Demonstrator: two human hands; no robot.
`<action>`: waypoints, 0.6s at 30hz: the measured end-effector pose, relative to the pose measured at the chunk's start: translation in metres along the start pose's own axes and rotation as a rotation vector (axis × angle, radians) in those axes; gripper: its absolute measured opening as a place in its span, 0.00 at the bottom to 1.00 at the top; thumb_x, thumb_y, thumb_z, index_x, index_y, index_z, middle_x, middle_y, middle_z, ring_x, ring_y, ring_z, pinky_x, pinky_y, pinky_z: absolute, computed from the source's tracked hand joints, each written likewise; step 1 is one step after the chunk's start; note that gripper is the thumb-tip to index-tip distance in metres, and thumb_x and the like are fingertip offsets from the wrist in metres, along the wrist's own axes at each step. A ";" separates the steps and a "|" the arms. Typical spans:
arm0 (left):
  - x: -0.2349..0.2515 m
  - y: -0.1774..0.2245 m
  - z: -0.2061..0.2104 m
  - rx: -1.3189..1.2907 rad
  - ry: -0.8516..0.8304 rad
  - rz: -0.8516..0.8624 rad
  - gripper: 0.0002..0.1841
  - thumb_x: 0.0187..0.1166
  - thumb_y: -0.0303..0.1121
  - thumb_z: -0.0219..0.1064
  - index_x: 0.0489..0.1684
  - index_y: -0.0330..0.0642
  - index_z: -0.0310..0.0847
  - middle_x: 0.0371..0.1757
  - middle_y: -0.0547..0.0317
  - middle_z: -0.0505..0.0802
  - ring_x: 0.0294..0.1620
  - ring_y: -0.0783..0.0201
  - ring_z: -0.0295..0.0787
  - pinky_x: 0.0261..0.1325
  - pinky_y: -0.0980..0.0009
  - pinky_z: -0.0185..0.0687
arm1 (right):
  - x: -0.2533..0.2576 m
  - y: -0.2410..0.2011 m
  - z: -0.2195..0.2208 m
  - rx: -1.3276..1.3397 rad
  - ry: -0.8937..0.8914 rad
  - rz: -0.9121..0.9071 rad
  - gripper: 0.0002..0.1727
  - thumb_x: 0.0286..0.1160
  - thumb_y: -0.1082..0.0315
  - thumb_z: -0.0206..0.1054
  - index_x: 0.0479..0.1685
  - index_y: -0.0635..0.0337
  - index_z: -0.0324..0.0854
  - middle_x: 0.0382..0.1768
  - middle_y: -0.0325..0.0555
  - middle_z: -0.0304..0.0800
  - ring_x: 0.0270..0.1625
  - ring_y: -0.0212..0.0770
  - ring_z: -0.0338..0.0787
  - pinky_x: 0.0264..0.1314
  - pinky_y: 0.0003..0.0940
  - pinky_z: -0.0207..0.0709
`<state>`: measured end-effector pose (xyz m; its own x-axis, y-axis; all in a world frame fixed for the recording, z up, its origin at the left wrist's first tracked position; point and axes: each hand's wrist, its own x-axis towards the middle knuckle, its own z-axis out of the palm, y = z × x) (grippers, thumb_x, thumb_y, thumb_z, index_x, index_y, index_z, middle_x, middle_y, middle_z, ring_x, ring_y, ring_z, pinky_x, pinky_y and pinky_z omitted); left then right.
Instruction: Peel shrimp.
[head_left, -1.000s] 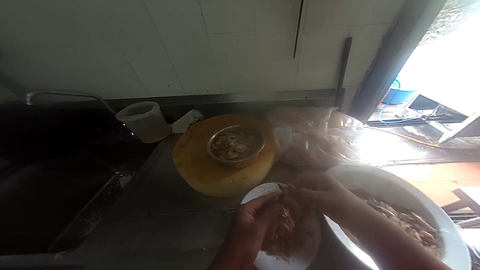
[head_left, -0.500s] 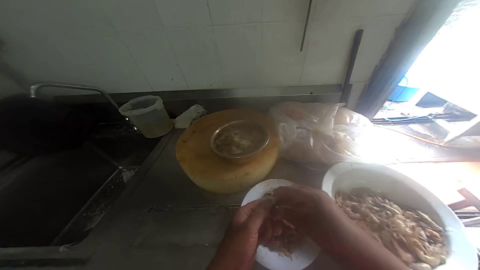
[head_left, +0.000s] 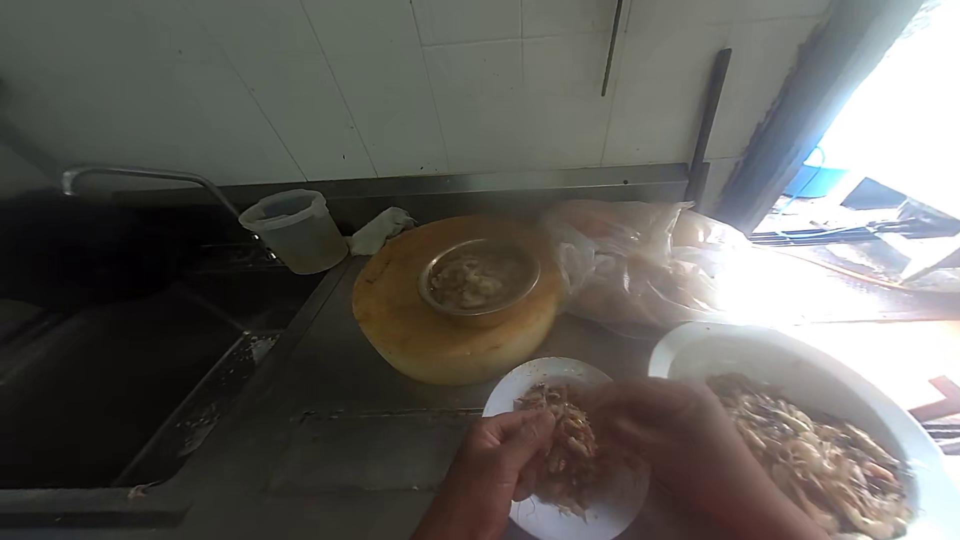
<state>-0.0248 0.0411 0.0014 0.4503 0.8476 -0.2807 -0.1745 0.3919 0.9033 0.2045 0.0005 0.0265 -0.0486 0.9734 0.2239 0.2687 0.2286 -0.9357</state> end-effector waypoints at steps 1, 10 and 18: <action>0.000 0.000 0.000 -0.090 0.024 -0.027 0.13 0.82 0.38 0.71 0.49 0.37 0.92 0.30 0.57 0.87 0.18 0.73 0.71 0.18 0.79 0.63 | -0.003 0.000 0.000 -0.221 -0.018 0.042 0.13 0.81 0.48 0.70 0.45 0.42 0.96 0.42 0.27 0.96 0.43 0.25 0.93 0.46 0.27 0.90; 0.000 -0.007 0.016 -0.098 0.062 0.045 0.13 0.82 0.39 0.71 0.49 0.37 0.91 0.31 0.53 0.88 0.19 0.71 0.73 0.18 0.77 0.67 | -0.012 0.011 0.032 -0.274 -0.038 0.015 0.13 0.83 0.51 0.68 0.51 0.46 0.92 0.44 0.27 0.95 0.45 0.21 0.93 0.51 0.22 0.90; 0.003 0.004 0.006 0.240 0.006 0.177 0.11 0.80 0.39 0.73 0.44 0.40 0.91 0.28 0.57 0.87 0.16 0.71 0.71 0.17 0.77 0.65 | -0.019 0.009 0.022 -0.375 -0.085 -0.014 0.12 0.86 0.53 0.64 0.47 0.47 0.89 0.43 0.30 0.91 0.42 0.23 0.91 0.45 0.21 0.89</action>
<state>-0.0186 0.0430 0.0066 0.4261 0.8976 -0.1131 -0.0378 0.1426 0.9891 0.1866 -0.0161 0.0076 -0.1299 0.9715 0.1983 0.6001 0.2363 -0.7642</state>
